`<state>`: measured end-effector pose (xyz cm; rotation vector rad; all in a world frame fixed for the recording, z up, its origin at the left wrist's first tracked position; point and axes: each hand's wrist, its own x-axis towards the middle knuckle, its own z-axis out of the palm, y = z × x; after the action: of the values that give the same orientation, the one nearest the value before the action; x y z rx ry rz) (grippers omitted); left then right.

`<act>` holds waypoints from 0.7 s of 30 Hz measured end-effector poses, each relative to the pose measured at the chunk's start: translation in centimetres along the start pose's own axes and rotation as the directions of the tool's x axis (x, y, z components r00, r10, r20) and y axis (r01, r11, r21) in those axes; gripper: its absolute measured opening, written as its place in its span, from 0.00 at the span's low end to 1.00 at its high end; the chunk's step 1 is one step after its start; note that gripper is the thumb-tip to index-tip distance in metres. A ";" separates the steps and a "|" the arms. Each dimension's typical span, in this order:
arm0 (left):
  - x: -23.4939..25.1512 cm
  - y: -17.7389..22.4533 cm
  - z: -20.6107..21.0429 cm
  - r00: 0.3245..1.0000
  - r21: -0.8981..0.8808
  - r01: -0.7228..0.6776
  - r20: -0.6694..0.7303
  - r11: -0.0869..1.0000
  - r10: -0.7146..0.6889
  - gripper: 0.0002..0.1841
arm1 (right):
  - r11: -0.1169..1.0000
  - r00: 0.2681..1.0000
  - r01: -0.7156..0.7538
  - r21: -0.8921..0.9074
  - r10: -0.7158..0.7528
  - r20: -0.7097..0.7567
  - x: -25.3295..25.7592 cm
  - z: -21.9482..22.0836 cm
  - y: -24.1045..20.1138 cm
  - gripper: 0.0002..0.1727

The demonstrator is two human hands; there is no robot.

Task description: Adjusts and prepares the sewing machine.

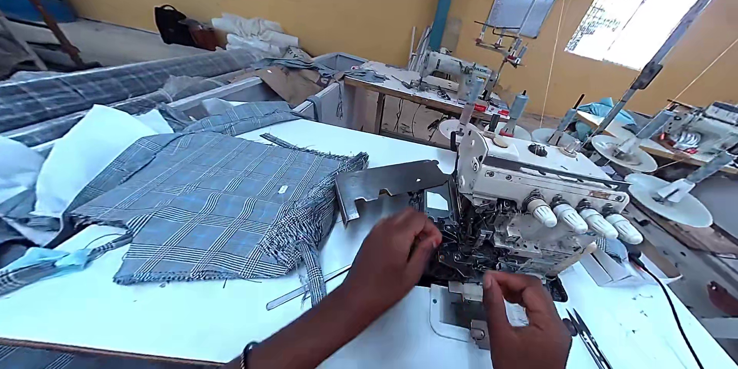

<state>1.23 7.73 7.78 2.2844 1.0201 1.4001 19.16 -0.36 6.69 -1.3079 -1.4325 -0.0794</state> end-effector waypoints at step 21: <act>1.2 -5.9 5.7 0.955 -0.074 -0.288 0.049 0.955 0.292 0.15 | 0.898 0.940 -0.138 -0.417 -0.013 -0.341 1.2 7.2 0.7 0.07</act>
<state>3.99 13.46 2.48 2.4872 0.6275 1.4366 15.28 5.50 4.55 -1.6127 -1.1080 -0.5852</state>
